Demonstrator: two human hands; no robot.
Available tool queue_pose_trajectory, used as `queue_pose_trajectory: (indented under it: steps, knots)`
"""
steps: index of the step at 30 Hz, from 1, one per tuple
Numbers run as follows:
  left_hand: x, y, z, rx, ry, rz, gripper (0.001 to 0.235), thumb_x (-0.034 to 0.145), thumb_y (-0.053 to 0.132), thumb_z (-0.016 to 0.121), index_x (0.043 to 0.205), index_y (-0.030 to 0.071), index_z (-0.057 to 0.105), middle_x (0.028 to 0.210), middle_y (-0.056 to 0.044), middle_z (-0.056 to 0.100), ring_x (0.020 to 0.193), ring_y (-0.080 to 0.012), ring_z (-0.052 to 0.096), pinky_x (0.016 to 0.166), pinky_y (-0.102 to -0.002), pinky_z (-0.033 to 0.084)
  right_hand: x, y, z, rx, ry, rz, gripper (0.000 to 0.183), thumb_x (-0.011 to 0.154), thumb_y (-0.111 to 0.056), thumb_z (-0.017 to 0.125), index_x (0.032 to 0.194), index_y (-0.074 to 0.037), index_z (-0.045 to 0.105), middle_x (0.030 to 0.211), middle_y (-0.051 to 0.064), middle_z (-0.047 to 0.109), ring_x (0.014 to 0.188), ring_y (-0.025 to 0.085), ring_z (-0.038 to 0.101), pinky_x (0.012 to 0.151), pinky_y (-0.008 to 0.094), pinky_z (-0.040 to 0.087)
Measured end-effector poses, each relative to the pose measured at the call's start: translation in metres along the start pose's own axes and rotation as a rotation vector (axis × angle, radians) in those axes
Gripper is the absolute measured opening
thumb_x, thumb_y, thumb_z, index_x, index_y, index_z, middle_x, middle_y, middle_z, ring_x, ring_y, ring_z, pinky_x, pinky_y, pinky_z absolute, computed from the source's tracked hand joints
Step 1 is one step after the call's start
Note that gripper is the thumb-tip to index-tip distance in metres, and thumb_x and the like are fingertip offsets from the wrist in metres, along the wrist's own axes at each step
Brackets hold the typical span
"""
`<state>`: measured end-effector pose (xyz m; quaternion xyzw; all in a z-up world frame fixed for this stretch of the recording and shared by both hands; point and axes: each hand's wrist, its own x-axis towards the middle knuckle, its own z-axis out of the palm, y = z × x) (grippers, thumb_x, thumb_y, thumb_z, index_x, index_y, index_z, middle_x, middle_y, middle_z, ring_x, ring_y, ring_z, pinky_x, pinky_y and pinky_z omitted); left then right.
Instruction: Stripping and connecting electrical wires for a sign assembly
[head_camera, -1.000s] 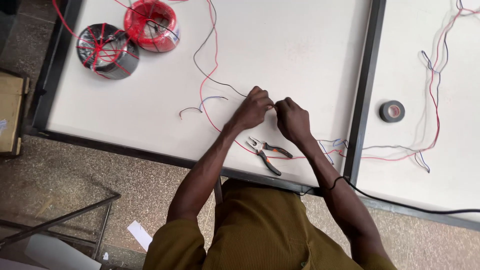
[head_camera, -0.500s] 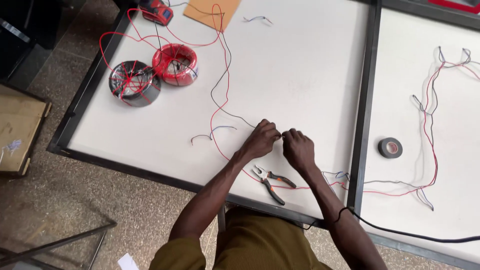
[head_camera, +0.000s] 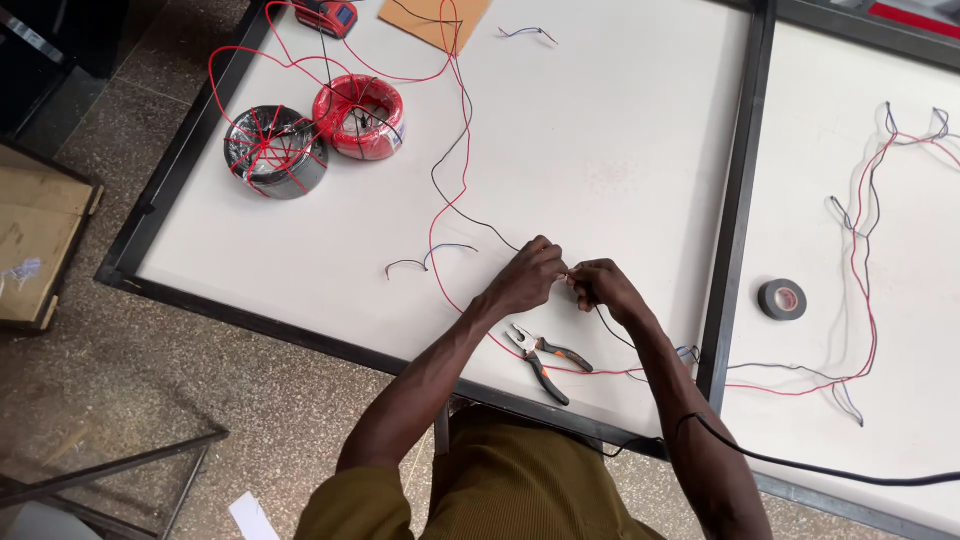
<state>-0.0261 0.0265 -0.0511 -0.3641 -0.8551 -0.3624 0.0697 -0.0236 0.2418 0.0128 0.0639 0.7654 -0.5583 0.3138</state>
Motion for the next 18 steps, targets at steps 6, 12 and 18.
queue_pose_trajectory:
  steps: [6,12,18]
  knots:
    - [0.001,0.005,-0.015,-0.071,-0.012,-0.103,0.012,0.111,0.013,0.069,0.103,0.008,0.076,0.095,-0.006,0.063,0.11,-0.0311,0.065,0.102,-0.046,0.055,-0.037,-0.002,0.031,-0.726,0.597,-0.449,0.027,0.117,-0.034,0.07,0.127,-0.01,0.073,0.093,0.016,0.084,0.081,0.042,0.083,0.074,0.057,0.064]
    - [-0.001,0.007,-0.02,-0.147,-0.071,-0.18,0.016,0.112,0.014,0.068,0.107,0.005,0.08,0.095,-0.007,0.065,0.111,-0.0294,0.065,0.103,-0.044,0.054,-0.035,0.022,0.045,-1.134,0.663,-0.674,0.01,0.112,-0.021,0.074,0.116,-0.017,0.082,0.096,0.001,0.073,0.079,0.026,0.078,0.056,0.038,0.061]
    - [-0.006,-0.004,0.002,0.026,-0.05,-0.036,0.014,0.111,0.011,0.069,0.104,0.006,0.079,0.094,-0.006,0.062,0.109,-0.0289,0.064,0.1,-0.043,0.056,0.028,0.076,0.012,-0.678,0.278,-0.332,0.029,0.113,-0.04,0.062,0.118,-0.016,0.078,0.097,0.015,0.079,0.088,0.046,0.081,0.072,0.057,0.065]
